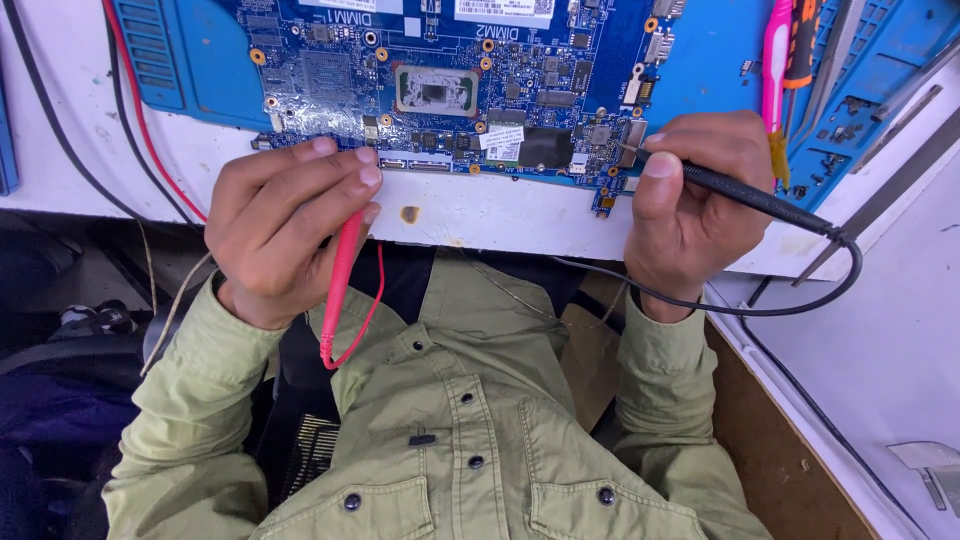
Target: The person uses multimeter probes to test points on a blue motherboard. They then pick up a mobile phone, navigate the screen, and appear to use a calculator app.
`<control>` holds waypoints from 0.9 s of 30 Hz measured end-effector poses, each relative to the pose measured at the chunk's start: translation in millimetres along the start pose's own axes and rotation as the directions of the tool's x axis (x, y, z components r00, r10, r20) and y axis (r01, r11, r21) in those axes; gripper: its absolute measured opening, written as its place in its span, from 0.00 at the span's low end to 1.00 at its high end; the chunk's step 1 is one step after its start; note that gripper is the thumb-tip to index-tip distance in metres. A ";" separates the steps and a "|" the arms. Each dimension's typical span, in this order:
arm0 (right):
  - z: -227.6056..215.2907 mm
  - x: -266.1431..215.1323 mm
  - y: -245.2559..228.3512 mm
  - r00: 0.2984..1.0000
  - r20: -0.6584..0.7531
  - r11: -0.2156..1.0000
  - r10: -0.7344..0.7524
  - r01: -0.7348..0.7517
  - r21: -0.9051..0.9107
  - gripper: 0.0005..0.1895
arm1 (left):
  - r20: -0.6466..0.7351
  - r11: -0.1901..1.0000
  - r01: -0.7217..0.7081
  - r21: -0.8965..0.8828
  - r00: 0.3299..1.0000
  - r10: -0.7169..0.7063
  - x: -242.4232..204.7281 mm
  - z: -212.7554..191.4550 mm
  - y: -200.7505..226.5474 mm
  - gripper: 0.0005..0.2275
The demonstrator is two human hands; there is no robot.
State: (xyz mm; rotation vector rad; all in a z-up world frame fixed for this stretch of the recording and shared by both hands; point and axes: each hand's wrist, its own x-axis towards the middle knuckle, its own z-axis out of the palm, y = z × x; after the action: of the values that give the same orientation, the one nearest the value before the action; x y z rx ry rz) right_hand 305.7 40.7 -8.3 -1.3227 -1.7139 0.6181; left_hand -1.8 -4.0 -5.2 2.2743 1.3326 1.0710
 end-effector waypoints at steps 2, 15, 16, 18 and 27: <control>0.3 0.2 -0.6 1.000 0.000 1.000 -0.001 0.001 -0.002 0.17 | 0.000 1.000 0.000 0.003 1.000 0.000 -0.6 0.1 -0.1 0.07; -2.0 1.1 -2.9 0.998 0.025 0.998 -0.061 0.062 -0.014 0.19 | -0.041 1.000 -0.010 0.015 0.999 0.011 5.7 -1.5 2.9 0.07; -0.5 0.5 -1.8 0.998 0.025 0.998 -0.065 0.065 0.001 0.19 | -0.039 1.000 -0.008 0.029 0.999 0.009 6.3 -3.7 2.5 0.07; -3.1 -1.9 0.4 0.998 0.033 0.997 -0.063 0.064 -0.032 0.20 | -0.047 1.000 -0.020 0.007 0.999 0.020 8.2 -3.1 2.8 0.06; -1.8 -1.0 -1.7 0.998 0.021 0.997 -0.062 0.063 -0.037 0.20 | -0.066 1.000 -0.021 0.014 0.998 0.022 6.3 -0.3 1.6 0.06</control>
State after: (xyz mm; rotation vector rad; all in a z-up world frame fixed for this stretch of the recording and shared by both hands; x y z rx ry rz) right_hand 306.5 39.0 -6.4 -1.2878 -1.7833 0.5673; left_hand 0.8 0.5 -1.2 2.2859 1.3470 1.1571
